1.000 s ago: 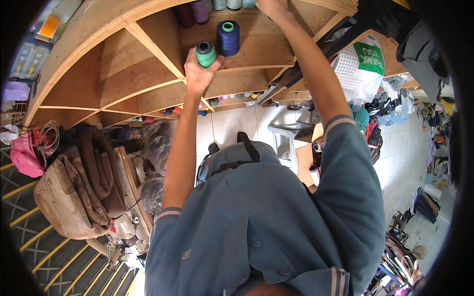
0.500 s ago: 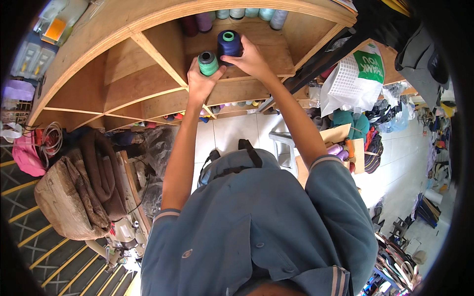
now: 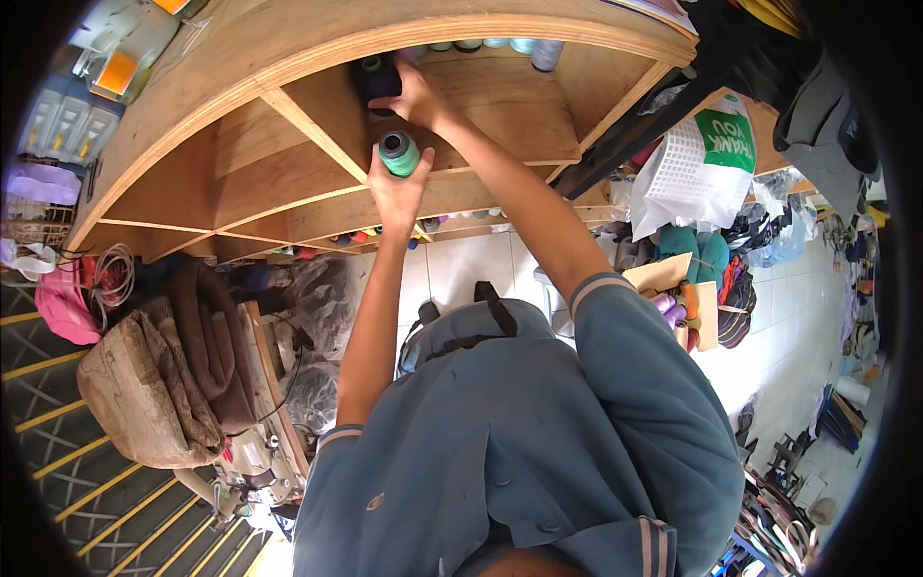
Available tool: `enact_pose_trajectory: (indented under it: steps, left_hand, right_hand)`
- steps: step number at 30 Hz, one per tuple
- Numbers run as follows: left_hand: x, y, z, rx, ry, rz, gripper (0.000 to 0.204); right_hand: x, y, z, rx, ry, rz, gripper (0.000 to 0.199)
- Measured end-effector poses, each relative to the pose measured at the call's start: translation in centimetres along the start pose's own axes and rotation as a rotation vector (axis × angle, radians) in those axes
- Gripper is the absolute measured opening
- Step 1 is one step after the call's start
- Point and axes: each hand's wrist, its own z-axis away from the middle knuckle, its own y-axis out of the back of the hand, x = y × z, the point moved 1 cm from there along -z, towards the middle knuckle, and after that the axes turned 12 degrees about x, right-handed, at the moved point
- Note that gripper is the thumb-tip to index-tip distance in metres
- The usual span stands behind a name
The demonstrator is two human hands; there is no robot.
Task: The person picks up thread spools from a box and places them onto shelves of a wooden organizer one by one or in small groups.
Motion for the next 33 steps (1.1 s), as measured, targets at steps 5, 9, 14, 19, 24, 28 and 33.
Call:
enact_pose_trajectory:
  steps: [5, 9, 14, 19, 24, 28, 33]
  left_hand:
    - [1.8, -1.4, -0.7, -0.041, 0.028, -0.046, 0.041]
    - [1.7, -1.5, -1.6, -0.003, -0.019, -0.117, 0.052]
    - [-0.5, -1.7, -2.6, -0.087, -0.010, -0.096, 0.071]
    - [-0.2, -1.3, -1.0, 0.013, -0.237, -0.288, 0.080]
    - [1.4, -0.3, 4.2, -0.021, -0.378, -0.408, 0.074]
    - [0.6, -0.1, 4.5, -0.059, -0.397, -0.434, 0.070]
    - [1.0, -1.4, 3.3, -0.003, -0.356, -0.469, 0.053]
  right_hand:
    - [3.8, -1.4, 0.6, 0.163, 0.036, 0.015, 0.065]
    - [2.1, 2.7, 3.1, 0.018, -0.225, -0.241, 0.052]
    - [-3.1, 6.7, 6.7, -0.182, -0.137, -0.204, 0.044]
    - [-0.9, 4.3, 6.2, -0.028, -0.034, -0.194, 0.050]
    - [0.2, 0.8, 5.4, 0.159, 0.061, -0.039, 0.053]
    - [-0.9, -0.7, 5.6, 0.220, 0.122, -0.038, 0.054]
    - [-0.9, 0.3, 6.7, 0.093, -0.110, -0.164, 0.045]
